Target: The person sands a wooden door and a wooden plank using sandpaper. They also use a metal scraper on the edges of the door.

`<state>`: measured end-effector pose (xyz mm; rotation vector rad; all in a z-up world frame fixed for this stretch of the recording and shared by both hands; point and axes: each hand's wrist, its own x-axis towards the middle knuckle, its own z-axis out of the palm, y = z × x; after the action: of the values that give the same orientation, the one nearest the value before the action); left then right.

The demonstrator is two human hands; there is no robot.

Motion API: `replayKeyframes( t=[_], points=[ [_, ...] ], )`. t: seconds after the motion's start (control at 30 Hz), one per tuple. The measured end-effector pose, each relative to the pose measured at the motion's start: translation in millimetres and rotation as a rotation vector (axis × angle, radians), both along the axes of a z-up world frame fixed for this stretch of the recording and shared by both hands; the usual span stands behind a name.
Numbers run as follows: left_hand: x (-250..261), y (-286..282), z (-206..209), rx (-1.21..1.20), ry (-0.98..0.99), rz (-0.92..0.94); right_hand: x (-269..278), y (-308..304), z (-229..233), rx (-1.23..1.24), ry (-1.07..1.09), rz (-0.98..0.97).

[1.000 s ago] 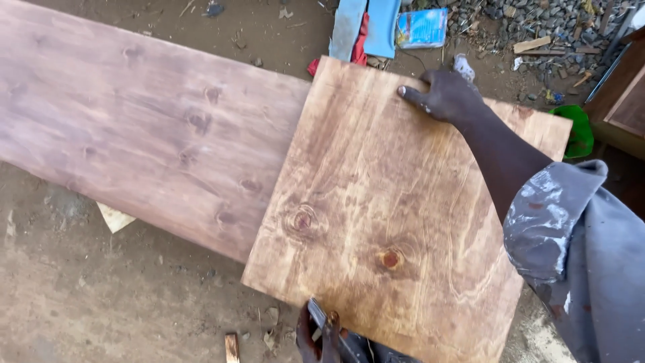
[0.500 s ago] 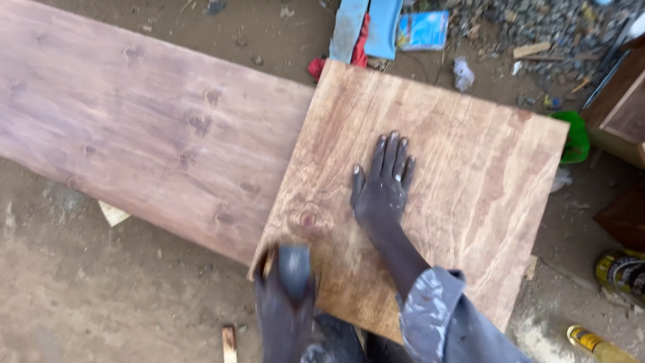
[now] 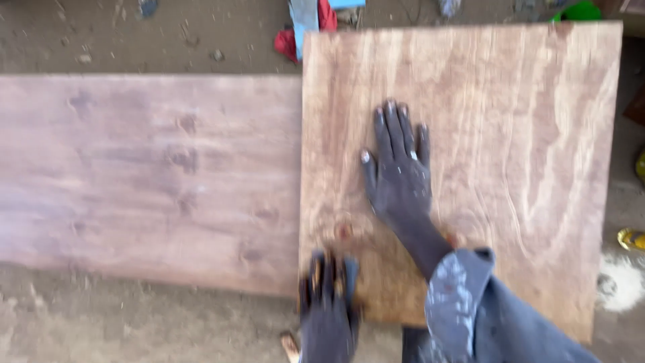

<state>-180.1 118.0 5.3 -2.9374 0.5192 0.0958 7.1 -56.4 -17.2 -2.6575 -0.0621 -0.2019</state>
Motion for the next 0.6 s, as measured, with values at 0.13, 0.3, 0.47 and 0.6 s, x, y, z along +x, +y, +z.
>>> replayKeyframes(
  t=[0.13, 0.3, 0.47, 0.6],
  points=[
    [89, -15, -41, -0.146, 0.112, 0.04, -3, -2, 1, 0.061, 0.088, -0.018],
    [368, -91, -68, -0.325, -0.124, 0.071, -1, -4, 4, 0.042, 0.13, -0.021],
    [184, -35, -30, -0.316, 0.028, -0.003, -7, 2, 6, 0.064, 0.053, -0.023],
    [-27, 53, -90, -0.131, 0.106, -0.038, 0, -3, 2, 0.075, 0.026, -0.062]
  ],
)
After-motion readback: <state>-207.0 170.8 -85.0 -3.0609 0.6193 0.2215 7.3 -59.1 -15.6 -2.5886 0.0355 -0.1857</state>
